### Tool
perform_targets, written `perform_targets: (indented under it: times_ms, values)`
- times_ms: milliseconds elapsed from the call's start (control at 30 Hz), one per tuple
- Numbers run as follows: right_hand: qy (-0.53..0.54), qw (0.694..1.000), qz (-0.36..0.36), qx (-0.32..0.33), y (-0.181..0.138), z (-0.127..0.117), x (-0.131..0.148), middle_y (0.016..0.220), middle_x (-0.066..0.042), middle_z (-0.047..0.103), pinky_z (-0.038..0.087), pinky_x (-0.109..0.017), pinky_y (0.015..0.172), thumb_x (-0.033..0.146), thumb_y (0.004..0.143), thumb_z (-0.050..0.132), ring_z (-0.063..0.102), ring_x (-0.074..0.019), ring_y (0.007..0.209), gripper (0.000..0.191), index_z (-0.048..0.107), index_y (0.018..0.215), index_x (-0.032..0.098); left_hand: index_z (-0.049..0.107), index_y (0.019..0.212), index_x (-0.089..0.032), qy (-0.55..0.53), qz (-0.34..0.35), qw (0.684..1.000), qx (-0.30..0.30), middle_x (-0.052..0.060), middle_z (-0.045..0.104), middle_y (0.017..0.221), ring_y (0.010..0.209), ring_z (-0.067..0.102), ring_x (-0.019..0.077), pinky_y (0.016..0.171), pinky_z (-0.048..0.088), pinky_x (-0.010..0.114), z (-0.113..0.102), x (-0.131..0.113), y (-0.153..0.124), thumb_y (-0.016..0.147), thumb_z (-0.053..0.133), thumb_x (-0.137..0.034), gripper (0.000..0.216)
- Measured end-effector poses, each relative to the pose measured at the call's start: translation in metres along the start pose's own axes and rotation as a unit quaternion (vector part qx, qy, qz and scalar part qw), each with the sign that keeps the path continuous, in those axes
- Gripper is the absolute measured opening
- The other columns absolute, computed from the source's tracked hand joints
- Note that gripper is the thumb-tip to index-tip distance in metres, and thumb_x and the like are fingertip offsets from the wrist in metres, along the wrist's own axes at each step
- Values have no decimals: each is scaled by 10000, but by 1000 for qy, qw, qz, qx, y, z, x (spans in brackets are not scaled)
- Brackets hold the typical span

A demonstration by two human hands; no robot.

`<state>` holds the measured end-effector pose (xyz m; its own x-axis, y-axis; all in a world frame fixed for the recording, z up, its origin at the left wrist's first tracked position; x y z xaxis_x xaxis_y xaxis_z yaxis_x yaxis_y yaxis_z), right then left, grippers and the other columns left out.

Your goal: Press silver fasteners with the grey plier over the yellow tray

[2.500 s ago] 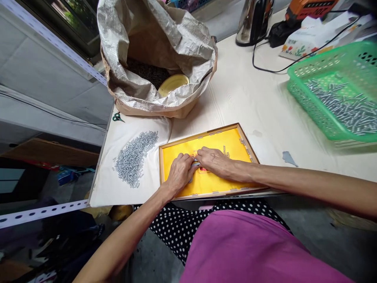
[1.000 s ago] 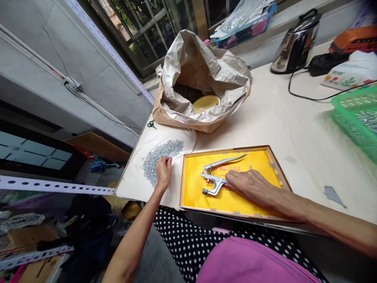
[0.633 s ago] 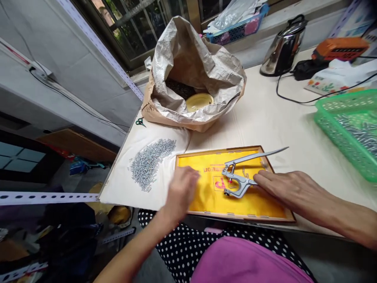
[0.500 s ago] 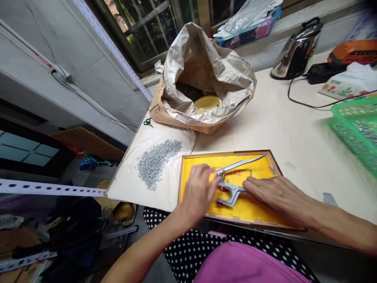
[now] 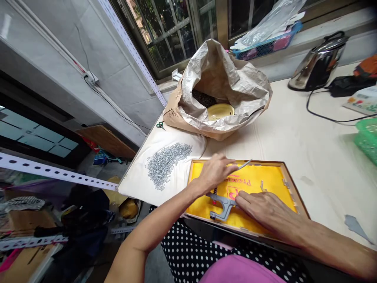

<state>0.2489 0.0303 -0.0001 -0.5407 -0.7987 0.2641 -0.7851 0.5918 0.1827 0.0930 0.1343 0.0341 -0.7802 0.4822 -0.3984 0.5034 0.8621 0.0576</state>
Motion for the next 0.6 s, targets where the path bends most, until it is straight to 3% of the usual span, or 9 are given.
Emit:
perform_targets:
  times_ms: [67, 133, 200, 300, 467, 600]
  values:
    - [34, 999, 6, 6, 2, 5, -1, 870, -12, 625, 200, -326, 535, 97, 929, 432, 586, -178, 629, 151, 426, 949, 247, 735, 1070, -202, 26, -61, 994, -81, 68, 674, 990, 946, 621, 191, 878, 476, 302, -24, 31, 0, 1019, 464, -320, 300]
    - [59, 998, 15, 12, 3, 13, -3, 887, -13, 621, 229, -328, 550, 115, 943, 431, 580, -180, 658, 135, 439, 936, 250, 738, 993, -162, 97, -168, 971, -142, 94, 663, 971, 950, 611, 210, 894, 465, 328, -45, 73, -6, 1020, 438, -288, 327]
    - [65, 997, 25, 18, 4, 25, -7, 873, -12, 611, 246, -333, 566, 128, 953, 424, 570, -183, 663, 131, 449, 913, 251, 734, 937, -138, 148, -251, 950, -109, 114, 657, 985, 978, 601, 237, 875, 463, 345, -53, 113, -16, 984, 482, -246, 278]
    - [43, 998, 42, 30, 8, 43, -14, 826, -8, 603, 222, -335, 561, 171, 988, 394, 563, -193, 646, 147, 459, 884, 251, 727, 867, -120, 162, -280, 943, -80, 133, 648, 946, 974, 591, 267, 832, 468, 368, -49, 150, -33, 927, 515, -178, 227]
    - [0, 999, 39, 31, 15, 58, -17, 805, -5, 621, 180, -333, 554, 221, 1024, 366, 573, -199, 617, 179, 471, 881, 245, 706, 1002, -157, 150, -236, 959, -55, 106, 630, 1025, 1029, 571, 235, 860, 465, 334, -34, 164, -44, 912, 526, -172, 202]
    - [-21, 998, 44, 41, 18, 58, -15, 822, -7, 642, 173, -337, 550, 264, 1035, 388, 593, -205, 619, 177, 487, 890, 241, 688, 889, -155, 144, -209, 966, -42, 93, 627, 967, 1004, 575, 224, 858, 459, 318, -35, 165, -42, 895, 523, -133, 166]
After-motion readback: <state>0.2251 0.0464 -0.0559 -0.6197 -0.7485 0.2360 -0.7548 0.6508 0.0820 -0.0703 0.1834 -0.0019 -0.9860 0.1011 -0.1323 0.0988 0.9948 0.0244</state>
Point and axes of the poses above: each hand's wrist, its own y-axis towards the middle knuckle, its own z-axis out of the palm, x = y × z, the point moved 3 cm from there along y, towards the middle knuckle
